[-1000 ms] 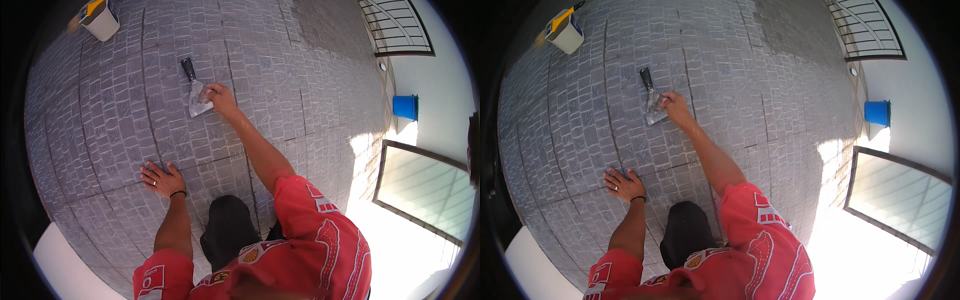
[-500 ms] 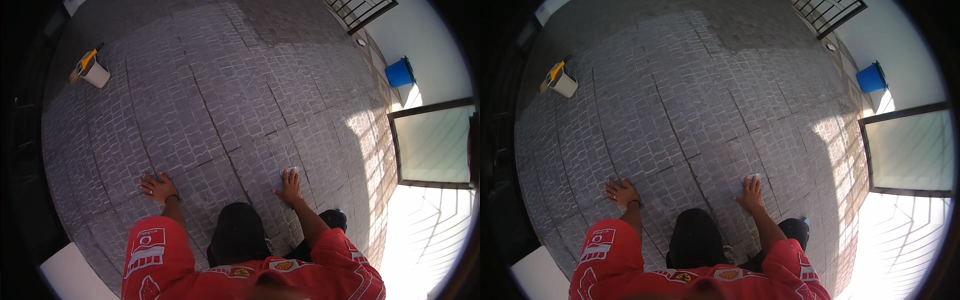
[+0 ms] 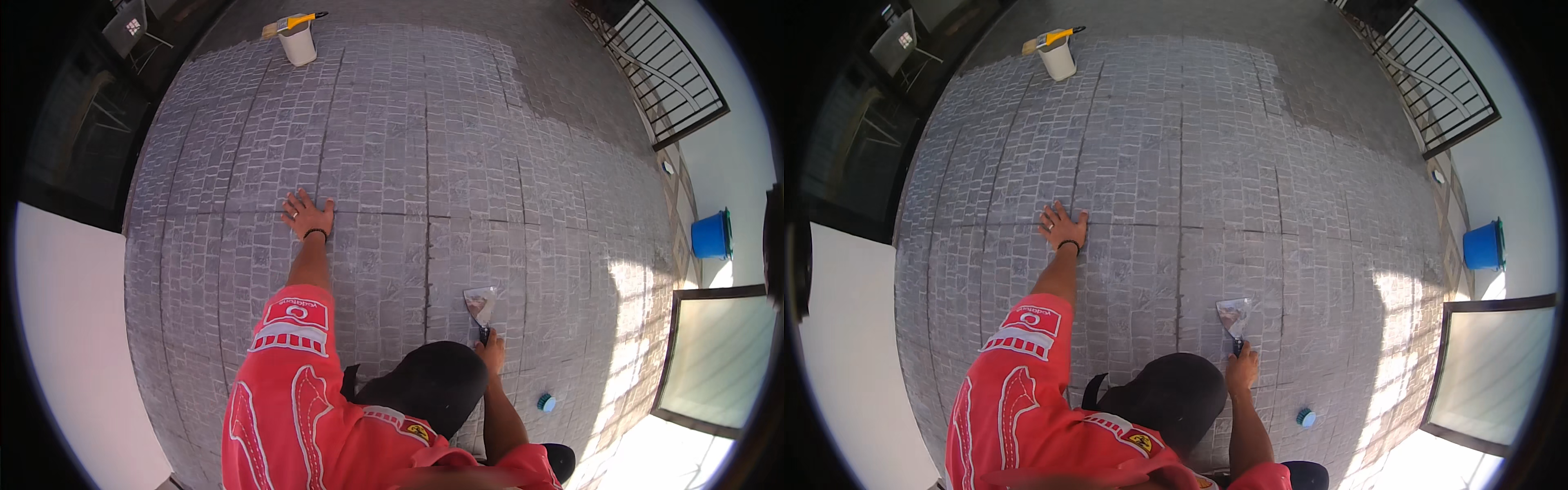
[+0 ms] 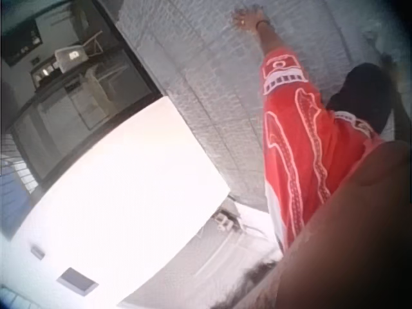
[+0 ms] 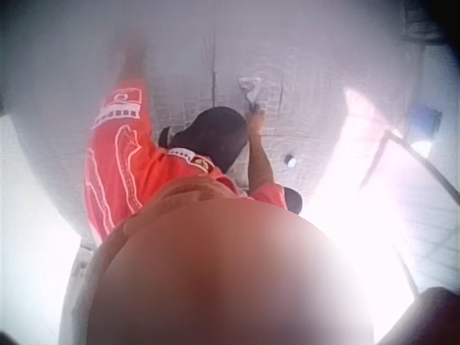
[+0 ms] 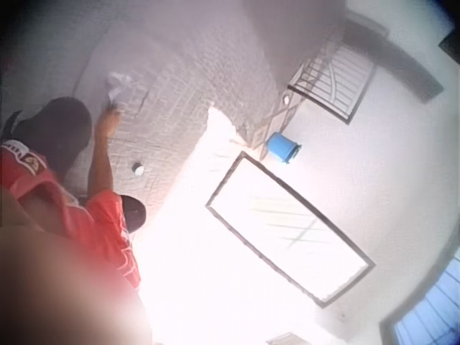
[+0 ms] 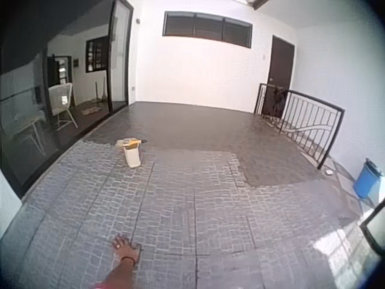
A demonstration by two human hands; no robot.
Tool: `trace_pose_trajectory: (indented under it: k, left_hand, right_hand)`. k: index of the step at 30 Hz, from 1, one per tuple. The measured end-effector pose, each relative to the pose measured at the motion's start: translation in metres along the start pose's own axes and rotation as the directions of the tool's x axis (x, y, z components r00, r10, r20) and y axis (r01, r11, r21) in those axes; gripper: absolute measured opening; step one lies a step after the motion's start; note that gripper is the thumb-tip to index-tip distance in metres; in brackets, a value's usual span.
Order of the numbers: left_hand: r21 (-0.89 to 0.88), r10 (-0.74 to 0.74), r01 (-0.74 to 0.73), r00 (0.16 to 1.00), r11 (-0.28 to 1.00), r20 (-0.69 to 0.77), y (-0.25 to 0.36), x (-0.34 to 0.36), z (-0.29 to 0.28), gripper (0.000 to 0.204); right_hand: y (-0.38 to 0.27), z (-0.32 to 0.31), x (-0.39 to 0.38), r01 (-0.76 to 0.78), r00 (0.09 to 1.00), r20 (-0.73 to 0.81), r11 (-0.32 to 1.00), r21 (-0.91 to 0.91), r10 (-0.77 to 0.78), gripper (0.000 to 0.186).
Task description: The person kneels on a tiled floor and scrubs the surface with a small blue scrubbing pad. They move the pad back and forth across the tiles, occasionally switching hands and adjusting their position to reach different areas.
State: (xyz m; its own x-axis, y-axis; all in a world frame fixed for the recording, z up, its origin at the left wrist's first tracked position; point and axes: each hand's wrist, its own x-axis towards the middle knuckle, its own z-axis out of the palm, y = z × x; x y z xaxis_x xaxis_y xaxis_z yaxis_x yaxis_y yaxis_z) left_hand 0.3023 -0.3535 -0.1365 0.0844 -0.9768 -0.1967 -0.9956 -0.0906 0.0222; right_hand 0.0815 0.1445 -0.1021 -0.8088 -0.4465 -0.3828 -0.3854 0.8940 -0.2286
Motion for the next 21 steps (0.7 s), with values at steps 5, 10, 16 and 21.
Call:
trace_pose_trajectory:
  k: [5, 10, 16, 21]
  left_hand:
    - [-0.039, 0.229, -0.228, 0.927, 0.973, 0.298, -0.064, -0.028, -0.004, 0.086]
    - [0.107, 0.136, -0.204, 0.884, 0.973, 0.447, -0.087, -0.079, 0.003, 0.084]
    - [0.347, -0.013, -0.451, 0.594, 0.823, 0.804, -0.022, -0.109, -0.055, 0.047]
    - [0.193, 0.684, -0.923, 0.378, 0.334, 0.624, 0.17, -0.234, -0.043, 0.06]
  right_hand:
    - [0.079, -0.068, 0.0, 0.214, 0.968, 0.189, 0.93, -0.299, -0.162, 0.037]
    - [0.182, -0.192, -0.013, 0.139, 0.979, 0.201, 0.859, -0.494, -0.042, 0.03]
    - [0.348, -0.26, -0.113, -0.076, 0.984, -0.175, 0.978, -0.197, 0.041, 0.047]
    - [0.464, -0.158, -0.262, -0.326, 0.818, -0.279, 0.805, 0.495, 0.503, 0.025]
